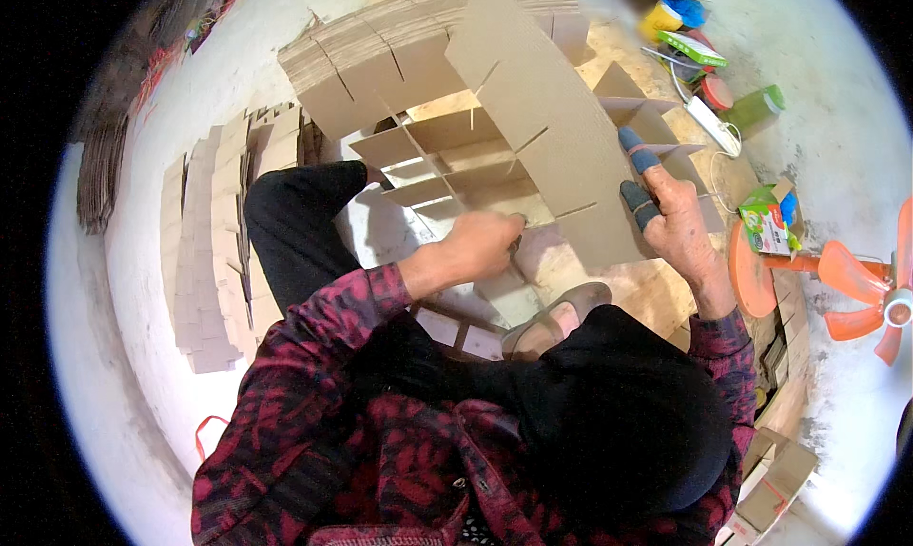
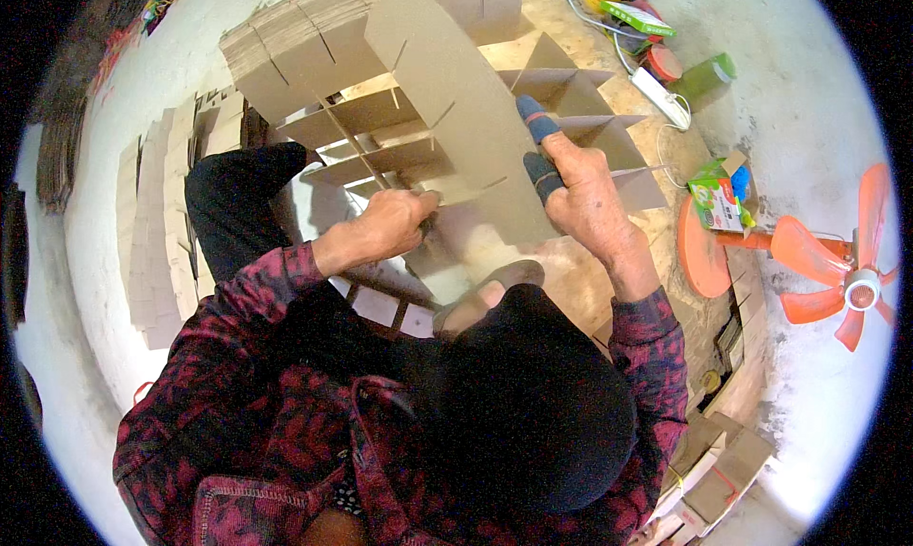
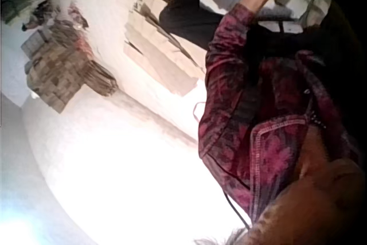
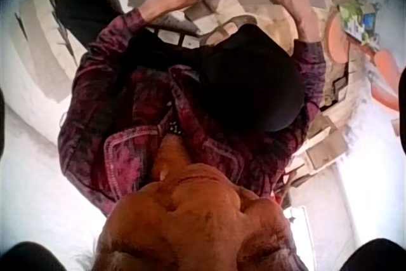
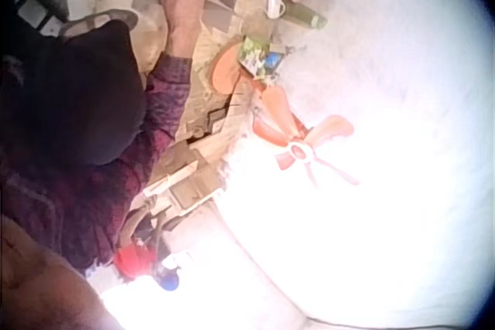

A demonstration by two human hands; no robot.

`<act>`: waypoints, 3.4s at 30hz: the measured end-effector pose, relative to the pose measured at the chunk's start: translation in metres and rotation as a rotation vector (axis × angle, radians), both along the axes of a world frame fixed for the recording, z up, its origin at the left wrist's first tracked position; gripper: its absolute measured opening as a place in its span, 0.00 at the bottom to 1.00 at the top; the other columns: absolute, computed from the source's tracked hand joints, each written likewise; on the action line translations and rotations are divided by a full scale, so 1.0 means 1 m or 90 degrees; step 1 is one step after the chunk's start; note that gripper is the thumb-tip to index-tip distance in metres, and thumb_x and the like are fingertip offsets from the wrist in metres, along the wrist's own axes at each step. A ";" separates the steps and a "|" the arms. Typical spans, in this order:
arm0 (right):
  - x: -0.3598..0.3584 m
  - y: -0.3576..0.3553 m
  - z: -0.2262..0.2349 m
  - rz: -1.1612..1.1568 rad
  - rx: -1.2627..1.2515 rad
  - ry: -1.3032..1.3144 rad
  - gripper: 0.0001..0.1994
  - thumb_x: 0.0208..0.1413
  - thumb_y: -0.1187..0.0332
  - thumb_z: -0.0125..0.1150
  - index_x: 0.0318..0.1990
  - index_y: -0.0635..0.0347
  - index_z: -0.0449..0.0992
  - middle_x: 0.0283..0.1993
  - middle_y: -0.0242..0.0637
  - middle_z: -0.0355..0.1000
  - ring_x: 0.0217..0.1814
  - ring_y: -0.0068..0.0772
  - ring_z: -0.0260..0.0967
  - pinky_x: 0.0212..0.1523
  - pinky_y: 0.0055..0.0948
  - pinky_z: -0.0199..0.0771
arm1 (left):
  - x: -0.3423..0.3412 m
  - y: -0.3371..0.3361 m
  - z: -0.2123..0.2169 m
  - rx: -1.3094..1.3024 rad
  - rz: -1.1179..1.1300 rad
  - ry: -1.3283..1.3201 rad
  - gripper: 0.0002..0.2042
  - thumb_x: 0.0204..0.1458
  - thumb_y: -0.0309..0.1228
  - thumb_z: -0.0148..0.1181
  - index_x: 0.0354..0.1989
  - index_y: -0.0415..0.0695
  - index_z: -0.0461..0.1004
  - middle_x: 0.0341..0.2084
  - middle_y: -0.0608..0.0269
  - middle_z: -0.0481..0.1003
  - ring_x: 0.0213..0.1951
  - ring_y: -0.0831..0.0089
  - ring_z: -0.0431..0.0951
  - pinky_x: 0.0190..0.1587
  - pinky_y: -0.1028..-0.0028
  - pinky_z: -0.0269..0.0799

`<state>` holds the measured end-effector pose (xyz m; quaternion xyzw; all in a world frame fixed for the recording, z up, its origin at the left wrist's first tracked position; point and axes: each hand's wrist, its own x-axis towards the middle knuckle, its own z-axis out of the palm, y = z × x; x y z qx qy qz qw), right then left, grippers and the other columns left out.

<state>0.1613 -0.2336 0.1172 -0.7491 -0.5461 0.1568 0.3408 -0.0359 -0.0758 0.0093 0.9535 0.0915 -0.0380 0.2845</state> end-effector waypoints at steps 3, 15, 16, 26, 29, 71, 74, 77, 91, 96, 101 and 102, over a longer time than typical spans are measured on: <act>-0.005 0.002 0.006 0.014 0.004 -0.034 0.29 0.53 0.81 0.52 0.64 0.55 0.61 0.40 0.59 0.70 0.31 0.37 0.67 0.41 0.24 0.68 | 0.004 -0.001 -0.003 -0.019 -0.017 -0.007 0.12 0.38 0.22 0.55 0.34 0.38 0.68 0.22 0.42 0.74 0.32 0.42 0.76 0.33 0.50 0.71; -0.016 0.015 0.014 -0.002 -0.045 -0.027 0.29 0.50 0.83 0.51 0.63 0.56 0.63 0.31 0.60 0.62 0.25 0.49 0.54 0.34 0.24 0.67 | 0.003 0.000 -0.008 -0.024 -0.009 0.035 0.13 0.38 0.25 0.57 0.36 0.39 0.68 0.26 0.45 0.76 0.34 0.45 0.78 0.35 0.52 0.72; -0.015 0.015 0.016 0.003 -0.046 -0.034 0.29 0.50 0.83 0.51 0.63 0.56 0.63 0.32 0.61 0.63 0.26 0.50 0.57 0.35 0.25 0.67 | 0.004 0.001 -0.003 -0.021 -0.017 0.040 0.13 0.39 0.25 0.57 0.36 0.39 0.68 0.25 0.45 0.76 0.34 0.45 0.77 0.35 0.52 0.72; -0.011 0.018 -0.005 0.027 -0.134 -0.054 0.29 0.50 0.84 0.48 0.62 0.58 0.63 0.47 0.60 0.69 0.49 0.59 0.70 0.50 0.34 0.69 | -0.008 0.005 0.006 0.023 -0.052 0.047 0.12 0.40 0.25 0.56 0.36 0.39 0.67 0.24 0.43 0.75 0.33 0.44 0.77 0.34 0.51 0.72; -0.016 0.020 -0.016 0.023 -0.117 -0.068 0.29 0.50 0.83 0.48 0.62 0.57 0.63 0.47 0.59 0.70 0.47 0.59 0.70 0.49 0.37 0.70 | -0.009 0.002 0.010 0.018 -0.047 0.043 0.13 0.39 0.25 0.57 0.36 0.39 0.67 0.24 0.44 0.75 0.32 0.44 0.77 0.33 0.51 0.71; 0.007 -0.158 -0.021 -0.593 0.202 0.079 0.15 0.64 0.64 0.50 0.49 0.68 0.72 0.40 0.33 0.72 0.39 0.25 0.65 0.43 0.25 0.67 | 0.044 -0.013 -0.009 0.040 -0.081 0.039 0.12 0.37 0.22 0.57 0.34 0.41 0.68 0.27 0.46 0.75 0.34 0.46 0.77 0.34 0.53 0.72; 0.047 -0.130 -0.011 -0.534 0.035 0.141 0.19 0.64 0.62 0.50 0.55 0.68 0.70 0.48 0.37 0.72 0.48 0.26 0.65 0.51 0.25 0.65 | 0.044 -0.015 0.005 0.035 -0.087 0.037 0.13 0.37 0.22 0.57 0.35 0.41 0.69 0.30 0.45 0.74 0.36 0.46 0.76 0.36 0.53 0.72; 0.060 -0.107 0.002 -0.553 -0.124 0.013 0.22 0.62 0.61 0.53 0.57 0.68 0.68 0.52 0.41 0.71 0.54 0.29 0.65 0.55 0.25 0.63 | 0.040 -0.003 0.008 0.044 -0.082 0.099 0.13 0.36 0.23 0.58 0.34 0.40 0.70 0.34 0.48 0.74 0.39 0.48 0.76 0.38 0.55 0.73; 0.019 -0.032 -0.003 -0.108 0.003 -0.045 0.26 0.53 0.80 0.56 0.62 0.63 0.62 0.54 0.55 0.70 0.57 0.46 0.70 0.55 0.31 0.68 | 0.041 -0.004 -0.011 0.004 -0.086 0.005 0.12 0.36 0.23 0.57 0.34 0.40 0.71 0.28 0.48 0.75 0.35 0.49 0.77 0.35 0.53 0.72; 0.017 -0.019 0.006 -0.110 -0.008 0.006 0.26 0.53 0.81 0.54 0.61 0.61 0.64 0.52 0.57 0.71 0.55 0.47 0.72 0.53 0.30 0.69 | 0.040 0.000 -0.009 -0.026 -0.081 0.000 0.12 0.37 0.24 0.57 0.34 0.40 0.71 0.26 0.47 0.76 0.34 0.47 0.77 0.35 0.53 0.72; 0.008 -0.006 0.013 -0.119 -0.085 -0.023 0.26 0.53 0.80 0.53 0.62 0.61 0.64 0.49 0.56 0.72 0.51 0.40 0.72 0.50 0.27 0.69 | 0.040 0.002 -0.016 -0.030 -0.087 -0.002 0.12 0.39 0.28 0.59 0.34 0.41 0.71 0.27 0.47 0.76 0.35 0.48 0.77 0.36 0.54 0.72; 0.008 -0.006 0.010 -0.106 -0.098 -0.030 0.25 0.54 0.80 0.53 0.62 0.61 0.63 0.48 0.54 0.74 0.50 0.33 0.72 0.49 0.26 0.69 | 0.040 0.002 -0.017 -0.032 -0.085 0.001 0.12 0.40 0.29 0.60 0.35 0.41 0.71 0.27 0.47 0.76 0.35 0.48 0.77 0.36 0.54 0.72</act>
